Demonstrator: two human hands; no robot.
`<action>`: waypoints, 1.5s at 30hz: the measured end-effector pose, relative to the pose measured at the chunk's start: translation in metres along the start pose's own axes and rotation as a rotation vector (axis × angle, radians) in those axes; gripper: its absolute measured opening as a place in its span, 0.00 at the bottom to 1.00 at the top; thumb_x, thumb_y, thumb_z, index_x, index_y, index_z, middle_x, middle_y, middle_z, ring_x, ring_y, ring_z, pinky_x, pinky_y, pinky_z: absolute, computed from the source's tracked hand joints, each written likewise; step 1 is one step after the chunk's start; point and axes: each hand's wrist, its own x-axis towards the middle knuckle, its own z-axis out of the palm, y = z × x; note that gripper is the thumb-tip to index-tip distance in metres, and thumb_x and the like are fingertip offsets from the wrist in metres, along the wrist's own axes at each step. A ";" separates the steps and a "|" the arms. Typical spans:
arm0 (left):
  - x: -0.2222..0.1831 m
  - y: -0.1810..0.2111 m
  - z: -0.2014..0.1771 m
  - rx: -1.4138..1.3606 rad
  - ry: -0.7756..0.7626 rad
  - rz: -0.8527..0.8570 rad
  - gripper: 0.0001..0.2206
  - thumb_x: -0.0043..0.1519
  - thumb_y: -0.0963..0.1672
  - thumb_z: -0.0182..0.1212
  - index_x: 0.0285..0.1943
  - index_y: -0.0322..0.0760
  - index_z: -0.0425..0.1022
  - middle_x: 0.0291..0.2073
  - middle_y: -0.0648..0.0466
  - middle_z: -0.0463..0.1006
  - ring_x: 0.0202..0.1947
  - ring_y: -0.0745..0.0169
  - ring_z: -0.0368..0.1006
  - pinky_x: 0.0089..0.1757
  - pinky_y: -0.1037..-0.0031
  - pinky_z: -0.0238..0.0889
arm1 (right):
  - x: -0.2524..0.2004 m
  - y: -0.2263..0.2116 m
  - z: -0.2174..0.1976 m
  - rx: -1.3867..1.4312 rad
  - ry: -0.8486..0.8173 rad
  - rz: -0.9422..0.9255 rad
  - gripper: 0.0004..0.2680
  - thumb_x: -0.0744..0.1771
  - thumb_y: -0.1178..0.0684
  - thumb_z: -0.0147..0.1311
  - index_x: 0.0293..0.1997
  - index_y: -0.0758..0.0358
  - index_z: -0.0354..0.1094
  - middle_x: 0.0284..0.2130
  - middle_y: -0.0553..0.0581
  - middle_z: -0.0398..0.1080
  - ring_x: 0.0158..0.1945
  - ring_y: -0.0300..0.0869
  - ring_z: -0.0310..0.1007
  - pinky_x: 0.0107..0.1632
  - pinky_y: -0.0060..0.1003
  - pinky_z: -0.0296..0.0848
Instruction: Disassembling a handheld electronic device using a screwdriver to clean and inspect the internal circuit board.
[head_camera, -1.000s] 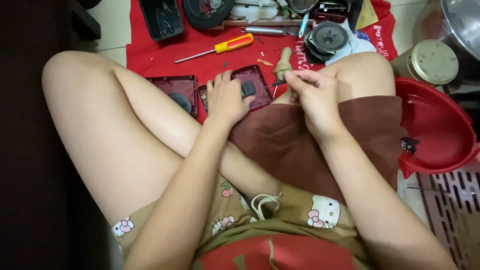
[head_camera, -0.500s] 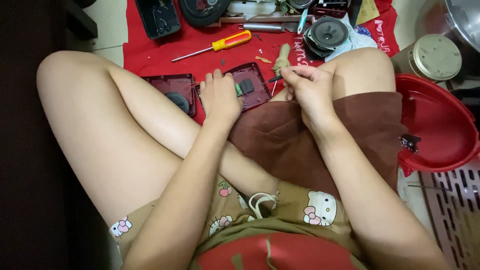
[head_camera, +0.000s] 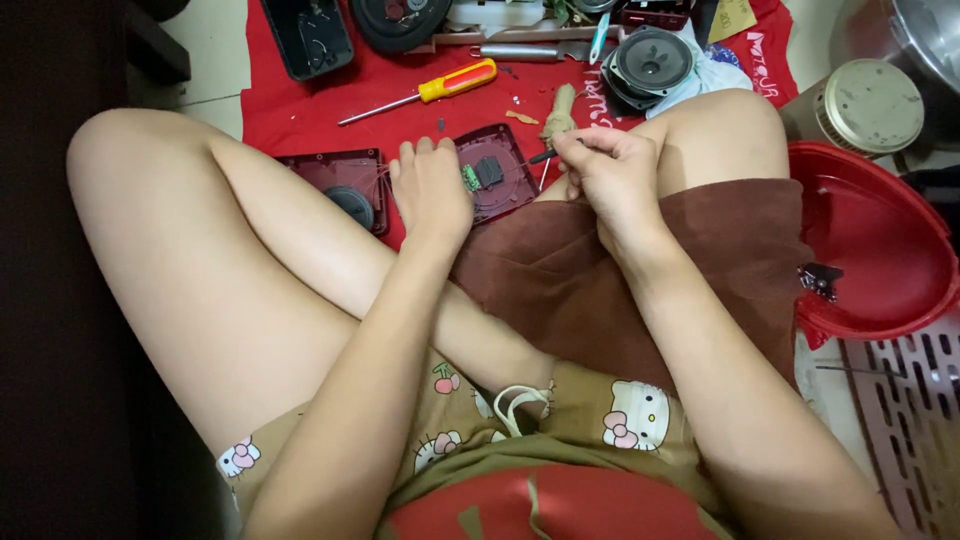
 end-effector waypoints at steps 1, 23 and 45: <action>0.000 0.000 0.000 0.001 0.000 0.001 0.18 0.41 0.41 0.68 0.39 0.36 0.69 0.36 0.50 0.69 0.44 0.53 0.61 0.43 0.65 0.54 | 0.000 0.000 0.000 0.001 0.001 0.000 0.05 0.60 0.56 0.56 0.31 0.66 0.70 0.13 0.53 0.62 0.10 0.30 0.59 0.16 0.22 0.62; -0.018 -0.013 -0.019 0.164 0.054 -0.209 0.08 0.52 0.39 0.51 0.36 0.38 0.75 0.39 0.45 0.71 0.45 0.47 0.61 0.46 0.62 0.50 | 0.003 0.003 -0.004 0.044 -0.015 0.013 0.05 0.61 0.56 0.55 0.30 0.67 0.69 0.13 0.53 0.63 0.10 0.31 0.60 0.14 0.22 0.63; -0.060 0.022 -0.027 -0.042 -0.252 -0.108 0.17 0.53 0.38 0.46 0.52 0.23 0.61 0.32 0.42 0.75 0.38 0.41 0.72 0.41 0.60 0.58 | -0.028 0.002 0.026 -0.711 -0.100 -0.493 0.04 0.61 0.58 0.58 0.35 0.58 0.71 0.25 0.54 0.71 0.29 0.43 0.72 0.32 0.33 0.69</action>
